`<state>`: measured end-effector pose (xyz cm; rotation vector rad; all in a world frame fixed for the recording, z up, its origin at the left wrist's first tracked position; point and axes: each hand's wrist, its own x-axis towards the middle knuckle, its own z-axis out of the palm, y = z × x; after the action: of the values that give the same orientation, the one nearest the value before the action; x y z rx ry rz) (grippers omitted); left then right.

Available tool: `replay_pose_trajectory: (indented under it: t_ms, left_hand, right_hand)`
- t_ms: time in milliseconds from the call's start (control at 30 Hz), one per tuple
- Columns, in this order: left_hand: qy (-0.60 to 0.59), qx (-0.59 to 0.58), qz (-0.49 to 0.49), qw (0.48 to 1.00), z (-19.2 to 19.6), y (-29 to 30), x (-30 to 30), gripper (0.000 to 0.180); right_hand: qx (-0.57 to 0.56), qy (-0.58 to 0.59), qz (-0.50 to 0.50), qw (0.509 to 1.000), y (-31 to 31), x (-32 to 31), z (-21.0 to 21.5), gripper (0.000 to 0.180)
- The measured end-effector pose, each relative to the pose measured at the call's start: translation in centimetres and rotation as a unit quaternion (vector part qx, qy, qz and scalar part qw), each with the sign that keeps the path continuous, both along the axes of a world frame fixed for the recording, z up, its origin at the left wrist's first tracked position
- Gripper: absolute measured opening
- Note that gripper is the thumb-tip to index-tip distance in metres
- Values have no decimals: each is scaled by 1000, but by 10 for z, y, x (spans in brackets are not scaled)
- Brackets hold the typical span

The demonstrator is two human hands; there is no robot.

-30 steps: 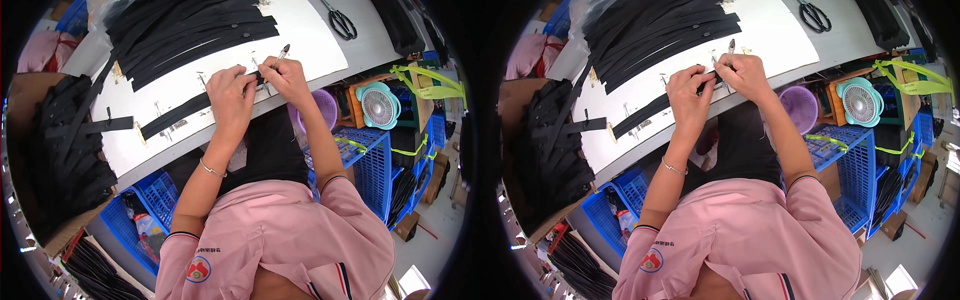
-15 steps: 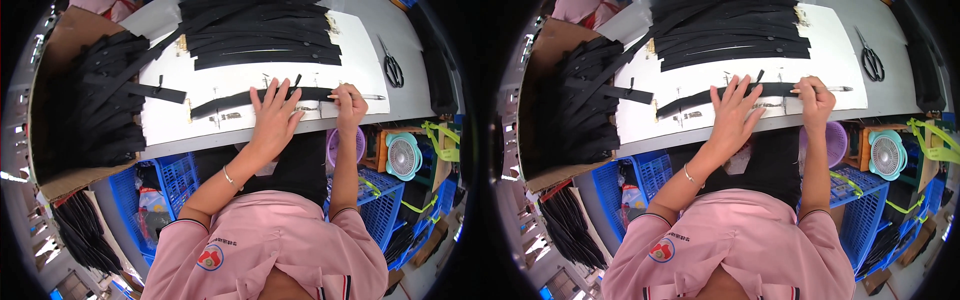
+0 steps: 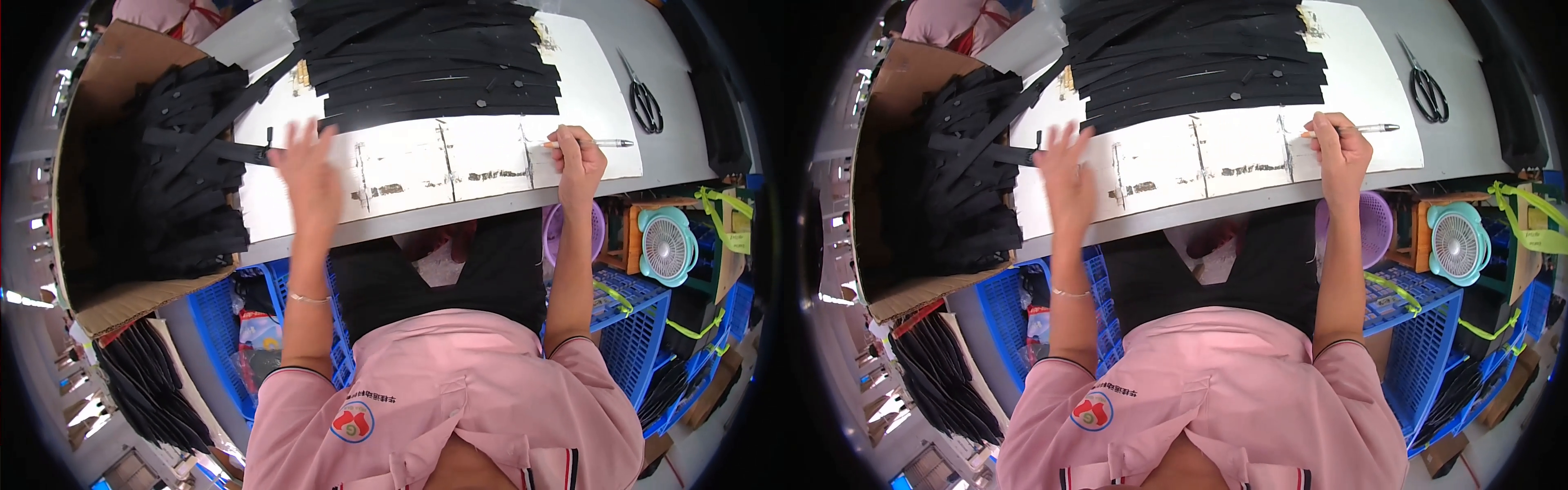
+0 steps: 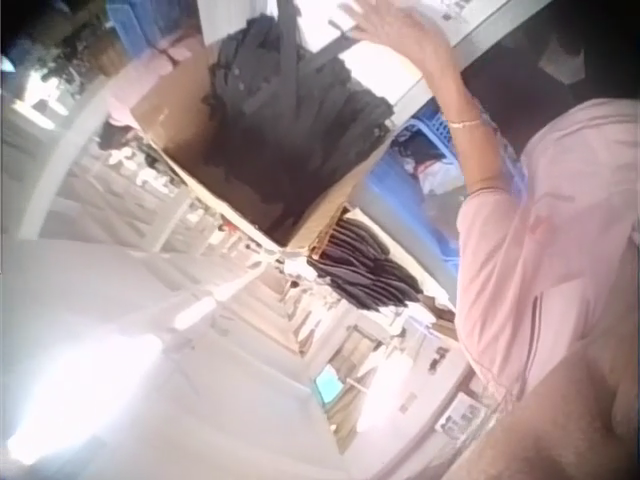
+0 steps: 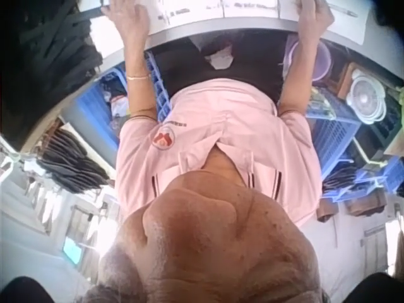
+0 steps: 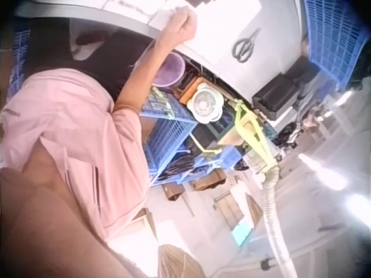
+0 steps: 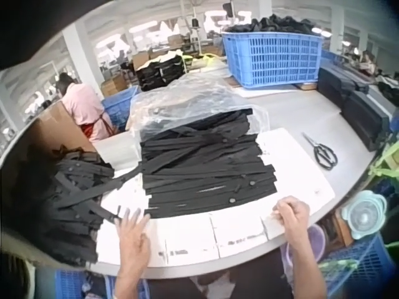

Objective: Marking and aligning zipper components on a template board for assembly.

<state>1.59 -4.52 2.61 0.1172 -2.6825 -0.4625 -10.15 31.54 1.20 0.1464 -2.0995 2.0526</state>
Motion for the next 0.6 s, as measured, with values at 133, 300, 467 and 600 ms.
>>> replay_pose_trajectory:
  t_ms: [133,300,467,600]
  left_hand:
    - [-76,-61,93,991,-12,-71,25,43]
    - [-53,8,88,995,-11,-89,22,30]
    - [-52,8,8,999,-6,-105,18,32]
    - [-113,93,0,989,17,-96,20,36]
  right_hand:
    - [3,-2,2,1000,5,-1,-2,18]
    - [-8,-7,-7,1000,-2,1,3,18]
    - [-5,-3,-1,1000,-3,-1,1,17]
    - [-12,2,-8,1000,0,3,4,17]
